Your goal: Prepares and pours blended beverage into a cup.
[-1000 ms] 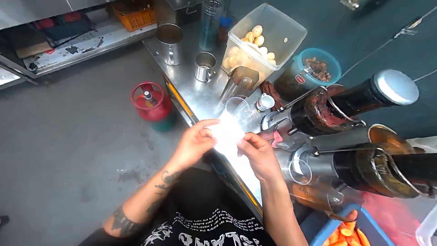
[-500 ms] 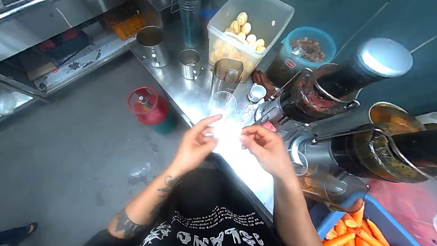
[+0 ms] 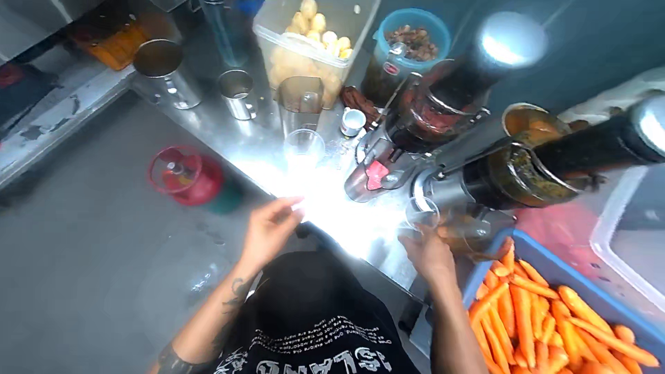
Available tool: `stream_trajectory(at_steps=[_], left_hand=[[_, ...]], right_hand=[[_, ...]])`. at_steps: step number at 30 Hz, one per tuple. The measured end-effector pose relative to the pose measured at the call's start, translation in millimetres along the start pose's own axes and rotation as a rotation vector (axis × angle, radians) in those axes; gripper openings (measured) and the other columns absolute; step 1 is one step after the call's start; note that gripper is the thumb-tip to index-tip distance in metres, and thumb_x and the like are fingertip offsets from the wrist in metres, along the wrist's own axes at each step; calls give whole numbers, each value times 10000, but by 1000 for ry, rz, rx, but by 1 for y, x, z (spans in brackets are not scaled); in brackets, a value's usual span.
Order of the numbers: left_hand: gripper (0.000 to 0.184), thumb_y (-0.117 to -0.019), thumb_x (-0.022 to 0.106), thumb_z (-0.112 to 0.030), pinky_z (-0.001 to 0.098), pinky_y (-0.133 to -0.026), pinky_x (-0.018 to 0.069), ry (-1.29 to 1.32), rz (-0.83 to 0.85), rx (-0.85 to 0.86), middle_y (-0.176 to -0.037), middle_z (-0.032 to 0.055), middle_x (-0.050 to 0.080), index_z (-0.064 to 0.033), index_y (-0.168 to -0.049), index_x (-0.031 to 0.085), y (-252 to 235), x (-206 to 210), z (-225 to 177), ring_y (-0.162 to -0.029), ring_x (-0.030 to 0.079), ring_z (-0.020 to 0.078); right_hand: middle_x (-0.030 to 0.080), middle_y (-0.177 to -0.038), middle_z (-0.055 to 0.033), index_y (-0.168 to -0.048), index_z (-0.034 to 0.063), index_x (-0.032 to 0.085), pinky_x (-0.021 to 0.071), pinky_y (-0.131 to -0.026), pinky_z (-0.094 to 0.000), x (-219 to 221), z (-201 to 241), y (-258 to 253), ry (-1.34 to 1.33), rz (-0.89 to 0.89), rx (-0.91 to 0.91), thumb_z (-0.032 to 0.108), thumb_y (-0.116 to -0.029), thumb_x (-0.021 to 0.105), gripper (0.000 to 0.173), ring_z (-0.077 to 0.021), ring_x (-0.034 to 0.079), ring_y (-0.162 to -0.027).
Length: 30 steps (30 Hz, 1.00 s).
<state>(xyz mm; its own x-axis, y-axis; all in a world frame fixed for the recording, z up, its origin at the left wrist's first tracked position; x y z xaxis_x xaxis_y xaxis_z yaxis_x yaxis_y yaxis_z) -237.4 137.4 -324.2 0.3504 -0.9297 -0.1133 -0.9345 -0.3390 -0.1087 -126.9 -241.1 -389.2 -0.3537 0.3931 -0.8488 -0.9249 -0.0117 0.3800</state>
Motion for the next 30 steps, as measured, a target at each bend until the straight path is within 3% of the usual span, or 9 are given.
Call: stream_trajectory(at_steps=[4,9,11,14,16,20,24,26,30], left_hand=[[603,-915,752,-448,402,-1065,539,-304,253,-14,-1258,88,708,-56,-1361,646,8,25,36,-1181,669,162],[1019,-813,755,-658,461,-1199,386,-431,551,-124,-1526,164,514,-77,-1574,404,24,75,51,-1439,469,260],[1072,-789,794,-630,434,-1204,379,-368,614,-141,-1547,164,488,-59,-1588,363,28,89,51,-1448,455,244],[918,-779,846,-539,398,-1078,515,-241,557,-109,-1345,115,647,-52,-1481,509,25,84,49,-1209,639,181],[866,-784,849,-522,384,-1043,542,-253,513,-107,-1317,99,654,-71,-1452,534,23,68,51,-1169,655,166],[893,-762,872,-510,342,-1038,549,-276,383,-114,-1363,91,629,-78,-1464,527,23,40,57,-1200,641,139],[927,-765,877,-490,337,-1086,517,-261,289,-57,-1433,118,587,-37,-1483,504,29,31,53,-1295,587,153],[937,-756,888,-482,331,-1072,532,-254,254,-72,-1435,116,585,-30,-1481,503,34,27,54,-1282,598,154],[942,-753,890,-484,326,-1022,566,-260,188,-132,-1420,112,595,-32,-1482,502,45,14,69,-1223,636,151]], right_hand=[[755,-1052,-138,-1193,85,714,557,-836,-612,5,-1,4,-39,-203,-108,397,-1020,584,380,-335,732,-951],[744,-1011,-42,-1115,93,717,630,-751,-346,17,73,52,-208,122,-495,360,-1024,609,302,-125,728,-833],[730,-996,-48,-1091,78,710,616,-757,-304,27,108,73,-293,298,-645,322,-1019,624,269,-102,712,-843],[726,-1017,-35,-1205,86,670,607,-790,-298,28,138,82,-357,487,-763,299,-1001,662,295,-98,705,-872],[749,-1031,-32,-1428,90,548,625,-777,-323,11,139,70,-418,535,-708,254,-980,688,497,-122,727,-855],[744,-974,-104,-1480,104,480,635,-696,-407,-40,100,-17,-548,36,-305,276,-976,696,575,-213,734,-767],[655,-1220,-252,-1564,107,336,559,-844,-594,-20,72,-99,-605,-67,-55,528,-946,685,825,-386,675,-1009],[621,-1286,-231,-1530,105,384,556,-887,-577,5,72,-120,-720,-7,-14,543,-963,648,764,-364,652,-1091],[675,-1107,-184,-1472,110,416,600,-778,-497,16,73,-127,-844,-24,-2,433,-1069,506,524,-289,704,-919]])
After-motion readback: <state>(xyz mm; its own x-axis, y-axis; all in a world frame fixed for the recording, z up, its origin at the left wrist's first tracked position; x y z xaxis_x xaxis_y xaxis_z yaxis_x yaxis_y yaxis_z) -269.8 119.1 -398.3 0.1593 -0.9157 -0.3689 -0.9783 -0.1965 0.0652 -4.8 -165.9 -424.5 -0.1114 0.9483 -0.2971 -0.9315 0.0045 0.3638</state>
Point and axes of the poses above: each hand's wrist, its own y-axis away from the middle knuckle, its own x-axis out of the palm, z = x × y, the point moved 9 cm from there along -y, towards the middle knuckle
